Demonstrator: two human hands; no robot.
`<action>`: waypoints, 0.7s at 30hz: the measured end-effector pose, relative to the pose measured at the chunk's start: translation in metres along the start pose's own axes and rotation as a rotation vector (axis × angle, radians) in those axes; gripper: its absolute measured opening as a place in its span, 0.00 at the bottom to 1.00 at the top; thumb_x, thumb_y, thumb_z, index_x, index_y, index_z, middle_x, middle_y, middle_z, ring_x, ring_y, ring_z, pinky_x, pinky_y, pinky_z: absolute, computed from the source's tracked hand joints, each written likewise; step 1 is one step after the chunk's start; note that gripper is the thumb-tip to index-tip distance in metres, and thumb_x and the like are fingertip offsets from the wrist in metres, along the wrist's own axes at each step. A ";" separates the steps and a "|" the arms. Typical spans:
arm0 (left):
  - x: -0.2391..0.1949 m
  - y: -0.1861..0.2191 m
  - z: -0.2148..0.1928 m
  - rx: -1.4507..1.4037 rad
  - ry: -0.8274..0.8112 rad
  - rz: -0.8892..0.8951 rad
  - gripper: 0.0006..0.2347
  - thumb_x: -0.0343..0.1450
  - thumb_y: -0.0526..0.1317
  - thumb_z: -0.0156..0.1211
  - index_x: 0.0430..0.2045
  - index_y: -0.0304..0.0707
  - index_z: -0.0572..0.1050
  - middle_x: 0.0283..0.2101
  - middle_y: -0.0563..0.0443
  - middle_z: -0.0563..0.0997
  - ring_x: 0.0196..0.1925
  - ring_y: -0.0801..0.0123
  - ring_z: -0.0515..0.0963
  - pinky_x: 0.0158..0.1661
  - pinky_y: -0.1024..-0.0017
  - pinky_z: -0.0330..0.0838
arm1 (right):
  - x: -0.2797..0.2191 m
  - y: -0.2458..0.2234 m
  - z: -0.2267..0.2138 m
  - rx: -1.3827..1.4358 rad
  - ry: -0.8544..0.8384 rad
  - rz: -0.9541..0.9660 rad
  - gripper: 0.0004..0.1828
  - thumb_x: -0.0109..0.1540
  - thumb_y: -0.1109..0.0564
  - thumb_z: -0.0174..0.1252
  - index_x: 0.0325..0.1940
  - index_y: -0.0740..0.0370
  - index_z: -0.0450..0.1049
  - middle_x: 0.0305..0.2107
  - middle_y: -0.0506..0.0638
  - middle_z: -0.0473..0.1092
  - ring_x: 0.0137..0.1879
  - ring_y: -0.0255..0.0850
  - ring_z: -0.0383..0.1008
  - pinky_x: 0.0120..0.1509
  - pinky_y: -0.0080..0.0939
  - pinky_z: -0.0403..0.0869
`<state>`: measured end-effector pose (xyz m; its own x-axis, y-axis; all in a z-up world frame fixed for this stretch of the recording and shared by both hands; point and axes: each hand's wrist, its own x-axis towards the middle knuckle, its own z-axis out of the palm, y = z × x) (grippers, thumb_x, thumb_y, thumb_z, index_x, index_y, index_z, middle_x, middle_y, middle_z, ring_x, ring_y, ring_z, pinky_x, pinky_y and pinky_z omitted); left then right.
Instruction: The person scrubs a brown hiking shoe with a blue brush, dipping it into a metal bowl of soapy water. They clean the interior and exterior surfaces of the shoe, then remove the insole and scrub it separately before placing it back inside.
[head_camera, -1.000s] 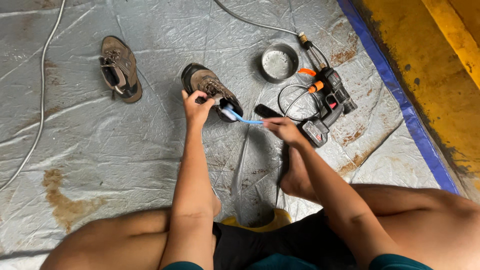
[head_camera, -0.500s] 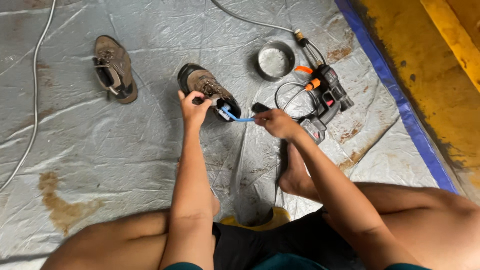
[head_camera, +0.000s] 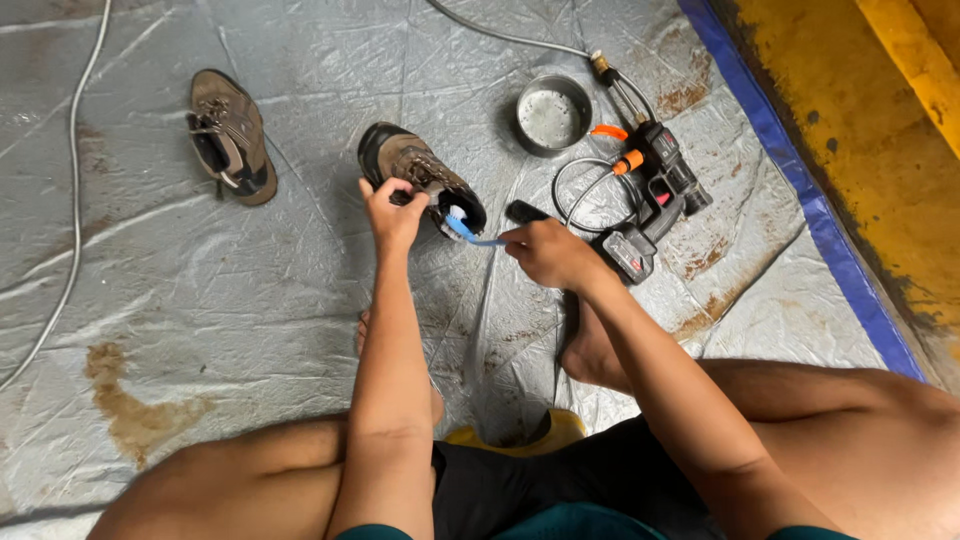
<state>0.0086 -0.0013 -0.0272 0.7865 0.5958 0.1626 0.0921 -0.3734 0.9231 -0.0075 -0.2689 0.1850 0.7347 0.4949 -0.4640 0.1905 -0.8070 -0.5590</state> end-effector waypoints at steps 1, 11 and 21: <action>-0.001 0.002 0.003 0.003 0.003 0.002 0.08 0.56 0.37 0.75 0.23 0.45 0.82 0.48 0.38 0.71 0.55 0.44 0.79 0.60 0.59 0.75 | 0.008 0.005 0.013 0.001 0.000 -0.004 0.18 0.68 0.50 0.56 0.60 0.48 0.84 0.49 0.59 0.82 0.62 0.62 0.80 0.68 0.63 0.78; -0.012 -0.012 0.011 0.041 0.190 -0.112 0.09 0.55 0.40 0.76 0.24 0.42 0.83 0.58 0.31 0.74 0.62 0.40 0.77 0.63 0.57 0.73 | 0.028 0.032 0.080 -0.236 0.240 0.042 0.19 0.70 0.48 0.52 0.59 0.41 0.84 0.32 0.65 0.81 0.43 0.65 0.85 0.49 0.65 0.84; -0.029 0.067 0.015 0.098 0.072 0.012 0.09 0.55 0.39 0.76 0.22 0.43 0.81 0.55 0.32 0.74 0.58 0.33 0.81 0.58 0.51 0.79 | 0.066 0.048 0.050 -0.252 0.210 -0.016 0.16 0.68 0.48 0.54 0.48 0.50 0.87 0.32 0.66 0.81 0.44 0.68 0.84 0.50 0.67 0.83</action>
<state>0.0012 -0.0546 0.0249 0.7420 0.6395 0.2013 0.1451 -0.4464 0.8830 0.0179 -0.2584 0.0933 0.8434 0.4520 -0.2904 0.3388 -0.8670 -0.3655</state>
